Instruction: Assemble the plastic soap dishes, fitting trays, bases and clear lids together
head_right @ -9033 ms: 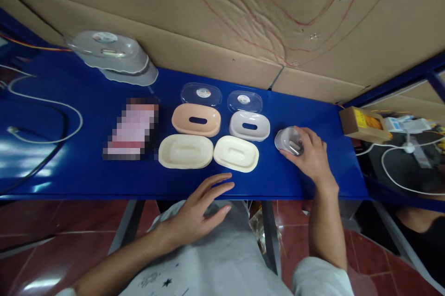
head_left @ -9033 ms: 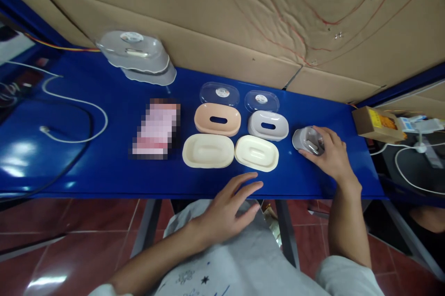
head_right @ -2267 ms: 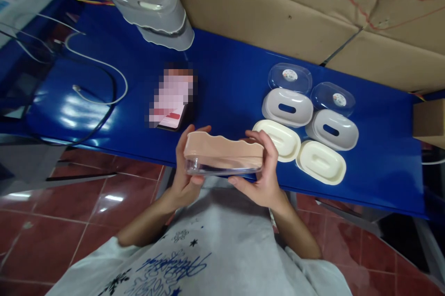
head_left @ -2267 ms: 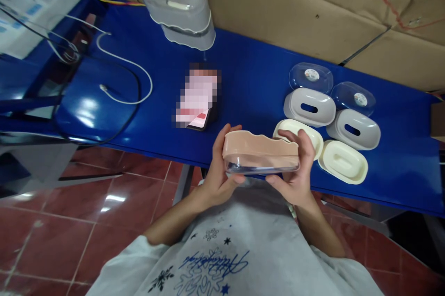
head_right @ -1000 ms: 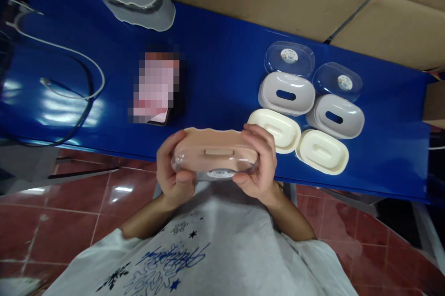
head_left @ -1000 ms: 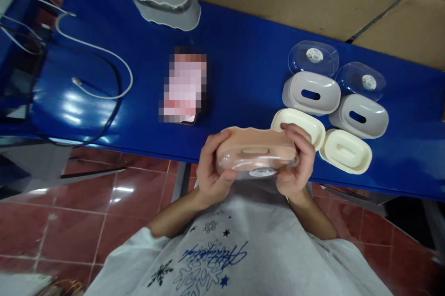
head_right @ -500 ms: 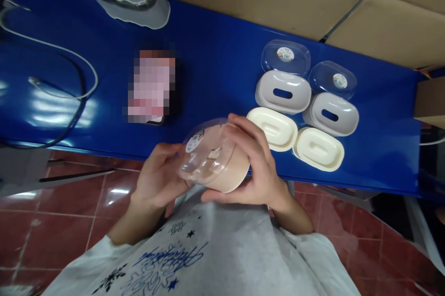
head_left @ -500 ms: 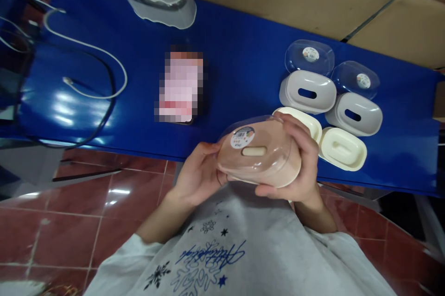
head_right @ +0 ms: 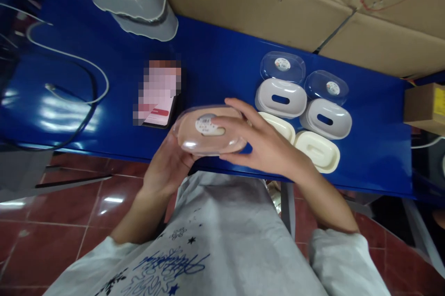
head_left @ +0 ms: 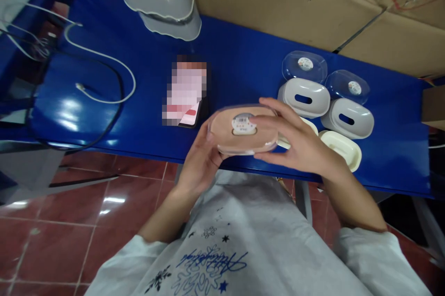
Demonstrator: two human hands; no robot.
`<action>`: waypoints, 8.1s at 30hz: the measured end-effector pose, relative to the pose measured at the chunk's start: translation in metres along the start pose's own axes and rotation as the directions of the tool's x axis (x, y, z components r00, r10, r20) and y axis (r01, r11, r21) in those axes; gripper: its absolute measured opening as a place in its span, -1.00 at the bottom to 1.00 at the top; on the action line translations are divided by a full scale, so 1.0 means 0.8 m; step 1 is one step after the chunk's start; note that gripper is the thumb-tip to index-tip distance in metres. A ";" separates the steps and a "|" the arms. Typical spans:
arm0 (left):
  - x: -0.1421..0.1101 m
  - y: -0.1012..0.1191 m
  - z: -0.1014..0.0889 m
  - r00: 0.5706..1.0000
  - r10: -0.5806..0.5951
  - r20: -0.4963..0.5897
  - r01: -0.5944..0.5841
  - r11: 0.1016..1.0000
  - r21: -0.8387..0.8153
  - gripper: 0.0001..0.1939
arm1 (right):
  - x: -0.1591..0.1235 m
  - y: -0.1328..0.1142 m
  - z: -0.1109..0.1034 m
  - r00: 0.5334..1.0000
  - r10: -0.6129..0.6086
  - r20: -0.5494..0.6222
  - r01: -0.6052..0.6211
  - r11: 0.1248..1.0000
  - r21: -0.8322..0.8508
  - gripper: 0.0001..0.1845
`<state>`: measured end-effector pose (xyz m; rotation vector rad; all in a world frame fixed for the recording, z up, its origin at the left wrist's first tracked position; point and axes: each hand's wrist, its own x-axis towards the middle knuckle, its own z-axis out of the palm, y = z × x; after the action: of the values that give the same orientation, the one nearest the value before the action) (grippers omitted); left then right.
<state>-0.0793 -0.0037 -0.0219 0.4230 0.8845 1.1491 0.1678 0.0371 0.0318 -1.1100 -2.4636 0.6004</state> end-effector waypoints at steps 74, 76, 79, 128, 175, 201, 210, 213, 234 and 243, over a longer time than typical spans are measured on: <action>-0.019 -0.034 0.023 0.973 -0.229 0.022 0.228 0.949 -0.217 -0.39 | -0.027 0.040 0.001 0.947 0.153 -0.283 -0.236 0.928 -0.289 -0.48; -0.019 -0.035 0.023 0.970 -0.241 0.022 0.240 0.948 -0.210 -0.39 | -0.012 0.075 -0.008 0.926 0.280 -0.253 -0.360 0.859 -0.366 -0.42; -0.019 -0.035 0.023 0.962 -0.271 0.019 0.269 0.941 -0.207 -0.39 | -0.001 0.099 -0.010 0.913 0.371 -0.170 -0.408 0.797 -0.445 -0.39; -0.035 -0.017 0.015 0.940 -0.110 0.324 0.084 0.992 0.094 -0.10 | -0.045 -0.024 0.043 0.949 -0.295 -0.108 0.284 0.953 -0.110 -0.08; -0.019 -0.023 0.021 0.956 -0.222 0.194 0.244 0.965 -0.095 -0.22 | -0.048 0.040 0.010 0.999 -0.013 -0.052 -0.003 0.956 -0.294 -0.24; -0.022 -0.038 0.025 0.934 -0.251 0.256 0.251 0.967 0.033 -0.64 | -0.179 0.003 0.006 0.890 0.390 -0.238 -0.456 0.765 -0.455 -0.70; -0.023 -0.047 0.037 0.852 -0.346 0.392 0.468 0.841 -0.274 -0.30 | -0.082 -0.072 0.031 0.991 -0.090 -0.094 0.058 0.953 -0.297 -0.59; -0.022 -0.041 0.033 0.864 -0.335 0.375 0.469 0.807 -0.359 -0.32 | -0.096 -0.025 0.013 0.961 0.061 -0.271 -0.144 0.944 -0.297 -0.56; -0.008 -0.040 0.055 0.880 -0.350 0.322 0.455 0.817 -0.354 -0.50 | -0.096 -0.054 0.027 0.977 -0.029 -0.211 -0.047 0.938 -0.342 -0.50; -0.011 -0.048 0.049 0.911 -0.284 0.300 0.366 0.891 -0.269 -0.29 | -0.090 -0.047 0.042 0.982 -0.028 -0.184 -0.028 0.956 -0.294 -0.32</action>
<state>-0.0270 -0.0210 -0.0214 0.1372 0.5066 0.8787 0.1727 -0.0484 0.0115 -1.2137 -2.4388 0.1185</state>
